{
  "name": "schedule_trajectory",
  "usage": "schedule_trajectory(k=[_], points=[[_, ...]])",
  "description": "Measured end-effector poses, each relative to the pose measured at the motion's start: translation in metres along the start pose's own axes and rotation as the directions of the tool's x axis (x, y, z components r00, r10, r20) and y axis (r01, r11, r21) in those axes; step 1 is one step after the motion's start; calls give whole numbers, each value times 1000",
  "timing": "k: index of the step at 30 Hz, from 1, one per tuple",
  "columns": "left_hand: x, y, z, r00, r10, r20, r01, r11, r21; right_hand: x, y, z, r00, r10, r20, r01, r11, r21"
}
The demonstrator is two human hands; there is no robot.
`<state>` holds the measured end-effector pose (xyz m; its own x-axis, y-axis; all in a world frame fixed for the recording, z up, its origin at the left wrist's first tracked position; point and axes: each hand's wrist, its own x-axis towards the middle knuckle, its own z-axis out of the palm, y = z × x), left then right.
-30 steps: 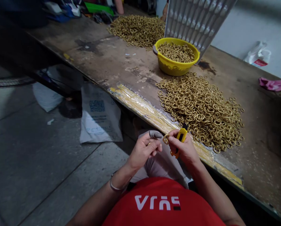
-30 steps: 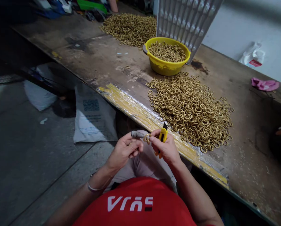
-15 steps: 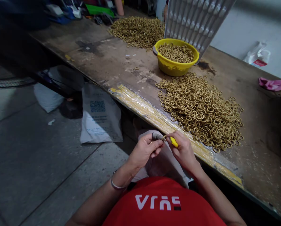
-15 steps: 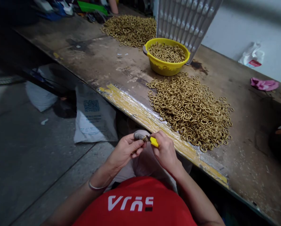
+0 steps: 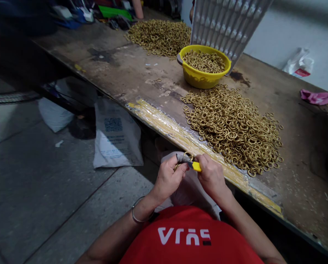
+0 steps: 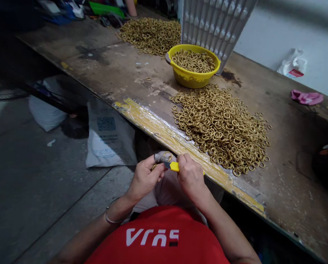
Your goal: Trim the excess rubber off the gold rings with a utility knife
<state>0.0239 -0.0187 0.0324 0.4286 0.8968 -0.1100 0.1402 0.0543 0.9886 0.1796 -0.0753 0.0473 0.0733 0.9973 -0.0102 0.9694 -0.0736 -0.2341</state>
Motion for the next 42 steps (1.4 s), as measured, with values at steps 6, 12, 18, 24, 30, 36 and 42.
schedule_trajectory(k=[6, 12, 18, 24, 30, 36, 42], points=[[-8, 12, 1, 989, 140, 43, -144, 985, 98, 25, 40, -5, 923, 384, 24, -371, 905, -207], [-14, -7, 36, 886, 47, 461, -144, 973, 178, 48, 81, -12, 956, 279, -93, -293, 932, -214], [-5, -37, 80, 585, 114, 803, -665, 634, 394, 81, 55, -2, 986, 168, 14, -156, 945, -289], [0, -39, 79, 622, 180, 762, -650, 661, 374, 93, 46, 0, 976, 216, 26, -203, 945, -255], [22, -28, 38, 982, 177, 69, -187, 964, 187, 67, 53, -10, 967, 248, 63, -225, 712, 665], [34, -24, 15, 944, 330, 12, -321, 909, 268, 51, 45, -1, 867, -56, 494, -498, -110, 860], [31, -19, -1, 913, 376, 158, -405, 883, 238, 46, 45, 0, 779, -159, 606, -627, -208, 751]])
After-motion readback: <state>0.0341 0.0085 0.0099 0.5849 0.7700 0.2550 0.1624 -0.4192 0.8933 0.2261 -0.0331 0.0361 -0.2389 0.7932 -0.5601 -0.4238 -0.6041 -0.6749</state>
